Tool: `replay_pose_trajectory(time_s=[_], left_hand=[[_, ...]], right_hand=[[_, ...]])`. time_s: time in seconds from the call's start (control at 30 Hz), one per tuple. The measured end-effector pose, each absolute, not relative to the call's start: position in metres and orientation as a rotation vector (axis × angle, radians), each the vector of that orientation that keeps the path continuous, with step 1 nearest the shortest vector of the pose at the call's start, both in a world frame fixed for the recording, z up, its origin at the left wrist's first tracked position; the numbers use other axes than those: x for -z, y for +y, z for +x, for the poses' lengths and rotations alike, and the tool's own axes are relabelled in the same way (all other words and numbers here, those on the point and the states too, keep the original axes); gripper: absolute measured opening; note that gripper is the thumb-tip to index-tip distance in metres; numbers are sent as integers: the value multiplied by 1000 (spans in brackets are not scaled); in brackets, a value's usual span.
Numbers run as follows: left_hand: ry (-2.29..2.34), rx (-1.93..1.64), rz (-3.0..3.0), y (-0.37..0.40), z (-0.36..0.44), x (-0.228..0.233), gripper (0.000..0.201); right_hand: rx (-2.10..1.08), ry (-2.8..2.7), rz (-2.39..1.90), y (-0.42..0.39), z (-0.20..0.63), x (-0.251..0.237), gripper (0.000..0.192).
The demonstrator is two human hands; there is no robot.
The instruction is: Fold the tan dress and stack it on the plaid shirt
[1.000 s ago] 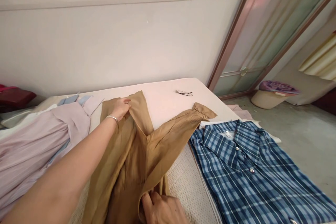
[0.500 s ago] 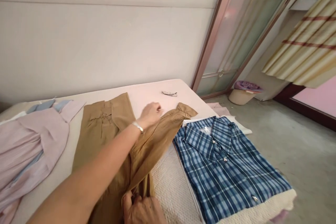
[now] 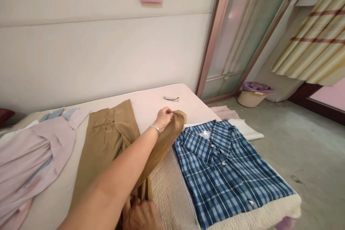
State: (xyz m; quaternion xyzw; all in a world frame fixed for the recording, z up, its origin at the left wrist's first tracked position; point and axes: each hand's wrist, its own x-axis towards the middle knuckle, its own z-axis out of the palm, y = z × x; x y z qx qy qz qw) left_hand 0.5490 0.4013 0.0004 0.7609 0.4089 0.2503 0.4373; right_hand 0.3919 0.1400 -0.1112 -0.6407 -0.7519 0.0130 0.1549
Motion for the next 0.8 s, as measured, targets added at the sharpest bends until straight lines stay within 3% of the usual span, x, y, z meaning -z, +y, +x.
replay_pose_trajectory(time_s=[0.1, 0.23, 0.4, 0.5, 0.57, 0.8], left_hand=[[969, -834, 1699, 416, 480, -39, 9], [778, -1191, 1170, 431, 338, -71, 21], [944, -1287, 592, 407, 173, -37, 6], [956, -1260, 436, 383, 118, -5, 55], [980, -1221, 385, 376, 101, 7, 70], [1279, -1155, 504, 400, 131, 8, 20]], right_hand=[[8, -2175, -1883, 143, 390, 102, 28], [155, -2213, -1858, 138, 391, 89, 26], [289, -2219, -1793, 126, 398, 78, 27], [253, -2294, -1742, 121, 405, 65, 41], [180, -2402, -1712, 120, 409, 51, 57], [-129, -2549, -1771, 123, 411, 25, 76]])
